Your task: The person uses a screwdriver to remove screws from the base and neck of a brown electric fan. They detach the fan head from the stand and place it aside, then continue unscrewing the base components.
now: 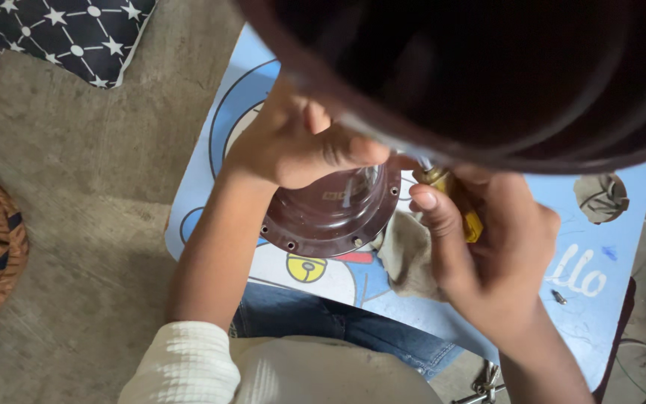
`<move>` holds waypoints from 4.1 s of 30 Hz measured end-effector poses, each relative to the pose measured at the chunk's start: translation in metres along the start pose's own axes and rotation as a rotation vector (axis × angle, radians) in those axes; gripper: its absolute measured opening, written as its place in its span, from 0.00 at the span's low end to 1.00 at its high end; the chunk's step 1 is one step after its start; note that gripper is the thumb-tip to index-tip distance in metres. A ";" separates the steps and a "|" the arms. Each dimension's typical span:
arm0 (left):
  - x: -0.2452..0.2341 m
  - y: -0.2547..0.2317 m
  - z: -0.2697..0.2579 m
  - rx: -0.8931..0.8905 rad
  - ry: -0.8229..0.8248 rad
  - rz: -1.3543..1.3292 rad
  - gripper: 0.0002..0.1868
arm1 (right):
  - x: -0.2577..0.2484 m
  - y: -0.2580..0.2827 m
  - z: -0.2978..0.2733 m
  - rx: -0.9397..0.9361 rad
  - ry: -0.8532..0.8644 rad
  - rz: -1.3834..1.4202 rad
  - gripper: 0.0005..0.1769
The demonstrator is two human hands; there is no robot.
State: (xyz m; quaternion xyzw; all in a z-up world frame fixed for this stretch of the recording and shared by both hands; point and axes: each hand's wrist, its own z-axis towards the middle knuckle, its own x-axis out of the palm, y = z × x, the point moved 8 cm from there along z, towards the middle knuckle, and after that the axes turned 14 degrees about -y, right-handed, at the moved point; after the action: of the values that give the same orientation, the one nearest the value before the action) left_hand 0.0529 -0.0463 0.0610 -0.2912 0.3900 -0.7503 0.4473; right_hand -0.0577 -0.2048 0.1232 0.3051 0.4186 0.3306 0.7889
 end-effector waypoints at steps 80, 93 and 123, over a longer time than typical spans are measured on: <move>0.010 -0.037 0.017 0.018 -0.274 -0.185 0.37 | -0.018 0.039 -0.007 -0.557 -0.278 -0.417 0.16; -0.003 -0.017 -0.008 -0.056 -0.336 -0.256 0.43 | -0.019 0.029 0.001 -0.387 -0.245 -0.239 0.10; -0.003 -0.125 0.036 0.115 -0.261 -0.215 0.39 | 0.030 0.007 0.005 -0.149 -0.026 0.006 0.20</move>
State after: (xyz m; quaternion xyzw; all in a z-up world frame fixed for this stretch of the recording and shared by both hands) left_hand 0.0273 -0.0181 0.1854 -0.4003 0.2519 -0.7706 0.4273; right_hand -0.0427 -0.1786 0.1168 0.2510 0.3817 0.3593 0.8138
